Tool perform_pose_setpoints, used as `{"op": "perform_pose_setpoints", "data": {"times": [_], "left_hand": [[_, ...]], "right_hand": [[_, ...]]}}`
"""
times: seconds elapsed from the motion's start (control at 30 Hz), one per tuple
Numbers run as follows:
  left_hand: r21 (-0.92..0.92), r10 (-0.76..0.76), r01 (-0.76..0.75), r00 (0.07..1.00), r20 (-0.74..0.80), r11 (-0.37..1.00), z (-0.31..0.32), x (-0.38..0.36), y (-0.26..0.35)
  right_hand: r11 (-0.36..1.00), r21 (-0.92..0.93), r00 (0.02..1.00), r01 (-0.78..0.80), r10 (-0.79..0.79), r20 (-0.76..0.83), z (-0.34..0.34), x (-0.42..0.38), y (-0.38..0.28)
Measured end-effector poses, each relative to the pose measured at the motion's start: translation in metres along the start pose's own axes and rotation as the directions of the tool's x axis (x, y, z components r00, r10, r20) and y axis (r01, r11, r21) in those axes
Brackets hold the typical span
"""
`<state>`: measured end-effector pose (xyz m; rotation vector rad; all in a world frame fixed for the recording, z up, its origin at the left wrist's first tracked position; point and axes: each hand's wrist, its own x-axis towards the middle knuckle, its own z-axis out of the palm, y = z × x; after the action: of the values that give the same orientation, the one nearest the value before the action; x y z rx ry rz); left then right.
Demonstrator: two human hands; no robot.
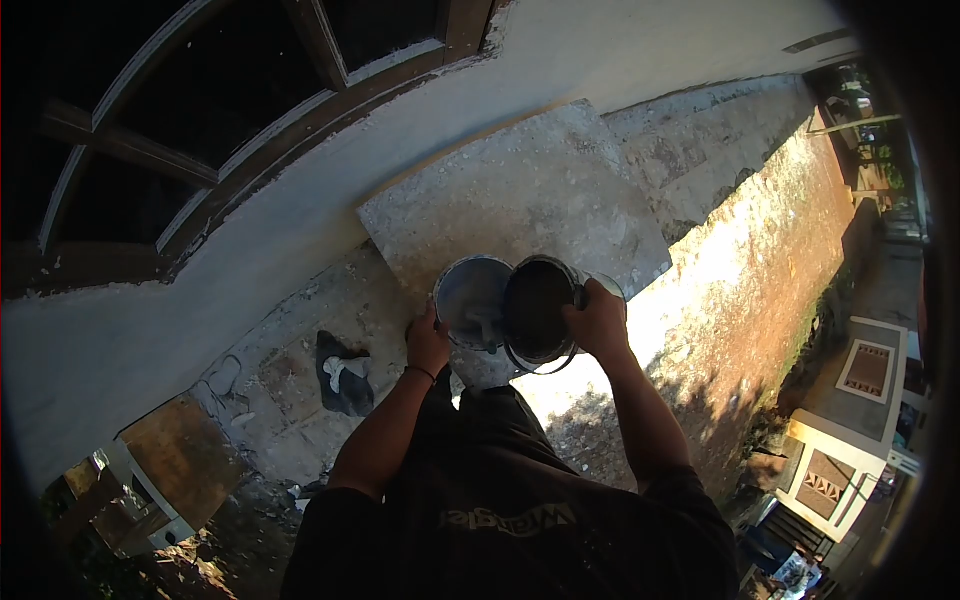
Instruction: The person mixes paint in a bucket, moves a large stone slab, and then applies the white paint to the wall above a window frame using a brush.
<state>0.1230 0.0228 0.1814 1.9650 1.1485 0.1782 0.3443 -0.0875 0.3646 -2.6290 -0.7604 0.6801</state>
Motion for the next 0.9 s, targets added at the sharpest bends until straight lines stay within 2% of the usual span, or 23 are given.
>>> {"op": "perform_pose_setpoints", "data": {"times": [0.23, 0.3, 0.43, 0.73, 0.9], "left_hand": [[0.029, 0.069, -0.068, 0.997, -0.024, 0.997, 0.002, 0.000, -0.004], [-0.015, -0.039, 0.040, 0.999, 0.026, 0.999, -0.001, 0.000, 0.002], [-0.024, -0.017, 0.017, 1.000, 0.000, 1.000, 0.001, 0.000, -0.002], [-0.019, -0.084, 0.085, 0.996, 0.034, 0.996, -0.003, -0.001, 0.004], [-0.012, -0.030, 0.030, 1.000, 0.004, 0.999, -0.001, -0.002, 0.001]], "right_hand": [[1.000, -0.012, 1.000, 0.000, 0.000, 0.003, 0.000, -0.001, -0.003], [1.000, -0.017, 1.000, -0.019, 0.019, 0.018, 0.000, -0.001, -0.004], [1.000, -0.007, 0.999, -0.019, 0.019, 0.026, 0.001, 0.000, -0.004], [1.000, -0.009, 0.999, -0.021, 0.021, 0.035, 0.002, -0.001, -0.005], [1.000, -0.024, 1.000, -0.011, 0.012, 0.023, 0.002, -0.003, -0.005]]}}
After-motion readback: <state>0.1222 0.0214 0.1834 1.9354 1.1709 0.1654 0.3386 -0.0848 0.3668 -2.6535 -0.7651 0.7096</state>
